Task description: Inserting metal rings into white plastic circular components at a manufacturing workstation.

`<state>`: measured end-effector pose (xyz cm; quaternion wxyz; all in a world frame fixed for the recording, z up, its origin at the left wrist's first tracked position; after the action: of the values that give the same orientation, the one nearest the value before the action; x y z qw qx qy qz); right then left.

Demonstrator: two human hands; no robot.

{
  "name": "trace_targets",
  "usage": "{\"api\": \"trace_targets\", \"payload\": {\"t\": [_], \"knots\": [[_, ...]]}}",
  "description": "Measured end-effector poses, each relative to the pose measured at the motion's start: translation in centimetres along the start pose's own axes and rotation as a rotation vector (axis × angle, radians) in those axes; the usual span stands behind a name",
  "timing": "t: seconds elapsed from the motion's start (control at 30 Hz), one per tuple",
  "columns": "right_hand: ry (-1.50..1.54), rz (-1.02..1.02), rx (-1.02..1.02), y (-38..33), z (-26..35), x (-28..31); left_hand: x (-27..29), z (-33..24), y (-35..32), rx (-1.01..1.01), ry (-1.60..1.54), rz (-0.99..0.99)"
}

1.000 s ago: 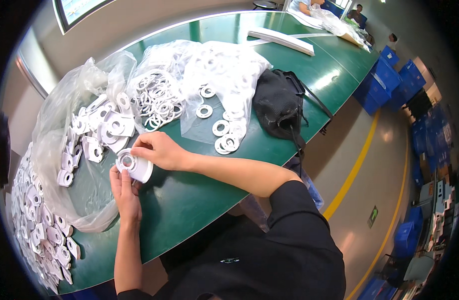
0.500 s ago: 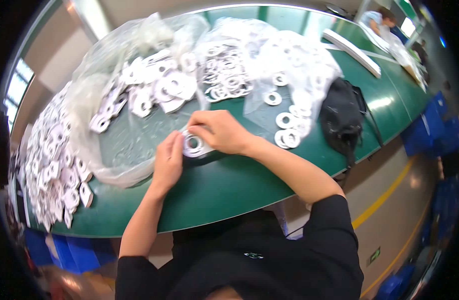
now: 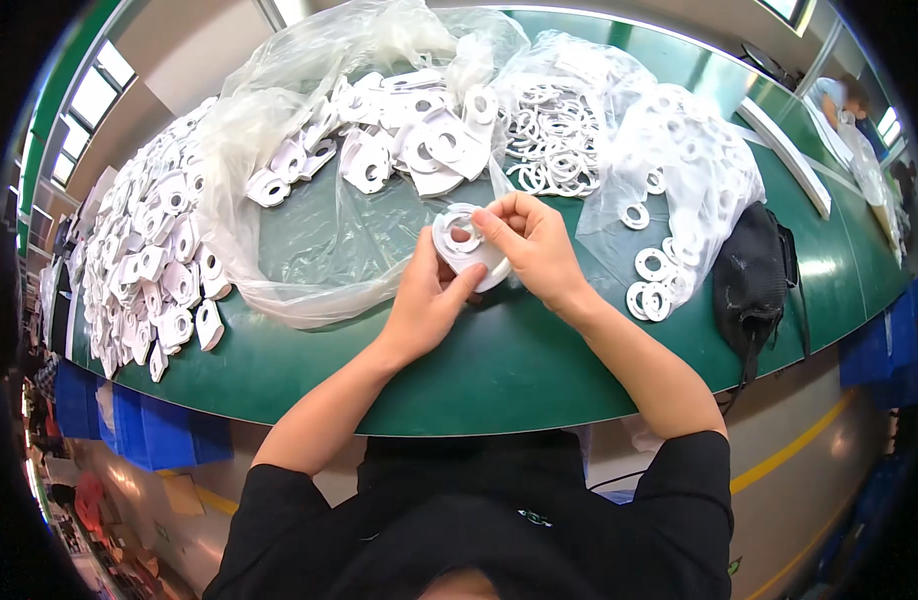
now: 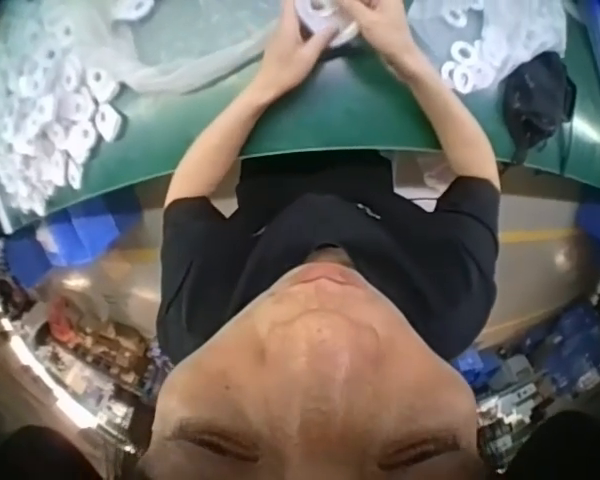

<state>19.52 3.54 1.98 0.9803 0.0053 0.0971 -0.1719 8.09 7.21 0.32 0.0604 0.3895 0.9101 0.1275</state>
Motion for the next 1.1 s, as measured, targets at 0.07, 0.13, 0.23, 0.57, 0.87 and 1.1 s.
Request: {"api": "trace_targets", "payload": {"t": [0.07,0.13,0.23,0.57,0.87,1.1], "knots": [[-0.049,-0.055,-0.044,-0.1,-0.5,0.2,-0.4,-0.4,-0.1,-0.045,0.226,0.062],[-0.185,-0.069,-0.038,-0.2,-0.5,0.2,-0.4,-0.6,-0.1,-0.065,0.246,0.077],[-0.459,-0.085,-0.020,-0.2,0.0,0.0,-0.1,-1.0,0.0,-0.106,0.289,0.096],[-0.429,0.096,-0.120,0.6,-0.9,0.5,2.6,-1.6,0.5,0.060,-0.072,0.065],[-0.498,0.092,-0.035,0.2,-0.1,-0.5,32.3,-12.6,5.2,-0.409,0.237,-0.720],[-0.611,0.068,0.038,0.9,-0.1,0.5,42.6,-15.4,2.4,-0.249,0.500,-1.171]]}}
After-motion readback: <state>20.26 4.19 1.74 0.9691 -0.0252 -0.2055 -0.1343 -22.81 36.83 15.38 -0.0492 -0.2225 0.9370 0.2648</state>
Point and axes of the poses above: each hand's wrist, its own y-axis towards the middle knuckle, its own x-axis out of the back of the hand, z = x × y, the point moved 10 cm from there along y, towards the middle knuckle, and after that the axes turned 8 degrees about -x, right-handed, at the moved point
